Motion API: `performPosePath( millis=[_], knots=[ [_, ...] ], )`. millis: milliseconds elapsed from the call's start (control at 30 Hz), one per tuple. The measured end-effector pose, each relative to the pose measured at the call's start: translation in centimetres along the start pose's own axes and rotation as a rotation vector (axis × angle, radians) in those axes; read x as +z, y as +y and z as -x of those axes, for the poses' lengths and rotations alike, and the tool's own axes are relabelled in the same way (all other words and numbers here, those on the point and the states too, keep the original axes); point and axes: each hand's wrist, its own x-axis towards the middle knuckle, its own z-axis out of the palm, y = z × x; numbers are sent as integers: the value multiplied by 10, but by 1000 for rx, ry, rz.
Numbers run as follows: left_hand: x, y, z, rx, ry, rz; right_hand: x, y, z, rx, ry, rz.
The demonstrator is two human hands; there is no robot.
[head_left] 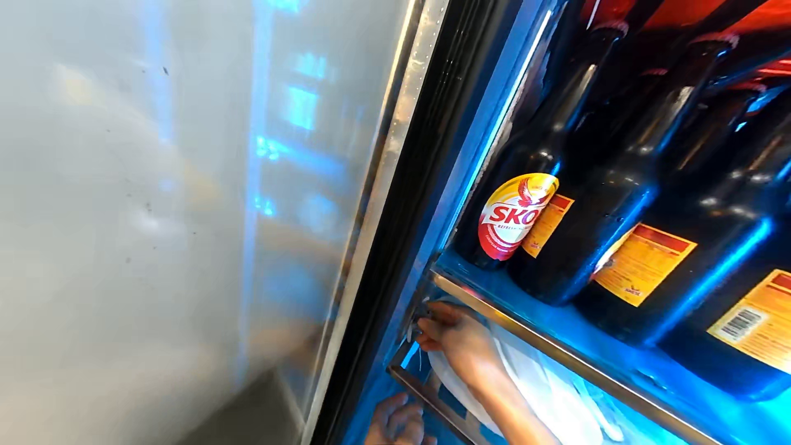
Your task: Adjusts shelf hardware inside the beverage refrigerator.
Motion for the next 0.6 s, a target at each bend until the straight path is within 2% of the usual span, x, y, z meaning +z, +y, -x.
performPosePath(
  millis=[100, 200, 300, 367, 433, 600],
  knots=[
    [3, 2, 3, 111, 44, -170, -1, -15, 2, 34, -3, 131],
    [6, 0, 5, 340, 116, -496, -4, -29, 1, 56, -79, 301],
    [11, 4, 3, 534, 144, -685, -4, -24, 1, 47, -95, 177],
    [13, 11, 0, 556, 135, -706, -1, -17, 3, 48, -52, 44],
    [12, 15, -3, 560, 151, -726, 3, -16, 2, 43, -2, 28],
    [7, 8, 3, 499, 163, -708, -2, -28, -2, -9, -27, 504]
  ],
)
